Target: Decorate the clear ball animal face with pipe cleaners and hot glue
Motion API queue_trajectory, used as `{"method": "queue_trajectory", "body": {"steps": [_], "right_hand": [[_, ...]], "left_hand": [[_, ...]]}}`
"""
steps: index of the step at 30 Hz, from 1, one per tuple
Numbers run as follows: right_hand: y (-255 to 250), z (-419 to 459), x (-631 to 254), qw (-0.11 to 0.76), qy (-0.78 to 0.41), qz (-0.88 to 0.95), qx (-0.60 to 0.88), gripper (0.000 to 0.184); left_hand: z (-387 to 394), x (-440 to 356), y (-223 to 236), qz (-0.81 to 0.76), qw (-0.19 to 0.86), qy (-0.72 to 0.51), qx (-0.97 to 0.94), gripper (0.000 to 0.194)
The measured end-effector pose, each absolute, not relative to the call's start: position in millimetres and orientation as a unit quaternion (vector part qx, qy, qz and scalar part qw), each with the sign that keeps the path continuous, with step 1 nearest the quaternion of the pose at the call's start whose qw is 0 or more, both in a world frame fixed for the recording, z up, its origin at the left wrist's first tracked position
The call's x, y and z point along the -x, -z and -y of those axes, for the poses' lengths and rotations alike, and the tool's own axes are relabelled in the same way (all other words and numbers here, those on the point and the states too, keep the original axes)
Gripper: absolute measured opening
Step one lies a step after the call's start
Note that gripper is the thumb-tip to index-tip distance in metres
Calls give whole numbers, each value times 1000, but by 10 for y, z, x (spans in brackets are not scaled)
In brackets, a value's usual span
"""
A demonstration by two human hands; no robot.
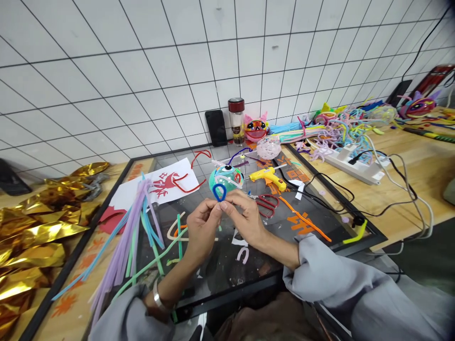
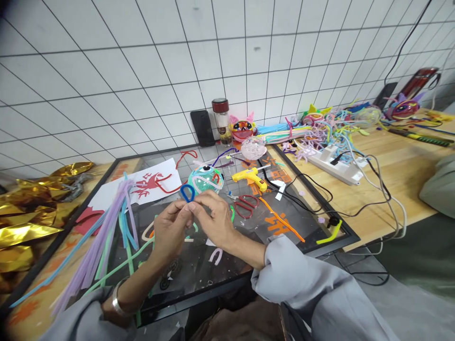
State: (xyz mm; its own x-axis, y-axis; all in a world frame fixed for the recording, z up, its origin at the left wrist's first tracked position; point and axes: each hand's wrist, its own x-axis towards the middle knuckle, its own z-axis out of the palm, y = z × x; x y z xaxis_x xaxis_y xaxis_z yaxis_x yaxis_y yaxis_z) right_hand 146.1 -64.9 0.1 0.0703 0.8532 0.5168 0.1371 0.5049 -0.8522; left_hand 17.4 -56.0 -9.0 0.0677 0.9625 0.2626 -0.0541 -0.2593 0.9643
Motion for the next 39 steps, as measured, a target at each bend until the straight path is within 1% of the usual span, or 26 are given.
{"method": "queue_trajectory", "body": {"steps": [4, 8, 10, 13, 16, 19, 23, 28, 33, 36, 39], "right_hand": [[-13, 621, -1477, 630, -324, 577, 406, 23], [-5, 574, -1489, 624, -356, 554, 420, 24], [10, 551, -1498, 620, -374, 545, 422, 25], [35, 518, -1520, 616, -408, 519, 430, 27], [50, 492, -1545, 606, -474, 473, 429, 30], [57, 482, -1557, 608, -504, 439, 428, 31], [61, 492, -1554, 613, -492, 440, 435, 28], [56, 510, -1547, 619, -432, 493, 433, 24], [53, 528, -1542, 605, -459, 483, 435, 30], [56, 532, -1544, 601, -483, 463, 436, 33], [62, 527, -1554, 608, -474, 460, 441, 30]], "left_hand": [[569, -263, 102, -411, 444, -556, -570, 31], [576, -288, 99, -430, 420, -558, -573, 28], [575, -287, 99, -434, 421, -552, -574, 29], [564, -275, 112, -418, 456, -530, -580, 35], [551, -255, 137, -389, 504, -520, -569, 40], [548, -240, 148, -380, 530, -518, -553, 37], [554, -239, 104, -391, 532, -506, -555, 25], [555, -247, 22, -406, 511, -511, -559, 23], [559, -245, 12, -414, 481, -524, -568, 21], [565, -244, 28, -415, 494, -514, -565, 23], [570, -244, 46, -396, 528, -503, -559, 24]]}}
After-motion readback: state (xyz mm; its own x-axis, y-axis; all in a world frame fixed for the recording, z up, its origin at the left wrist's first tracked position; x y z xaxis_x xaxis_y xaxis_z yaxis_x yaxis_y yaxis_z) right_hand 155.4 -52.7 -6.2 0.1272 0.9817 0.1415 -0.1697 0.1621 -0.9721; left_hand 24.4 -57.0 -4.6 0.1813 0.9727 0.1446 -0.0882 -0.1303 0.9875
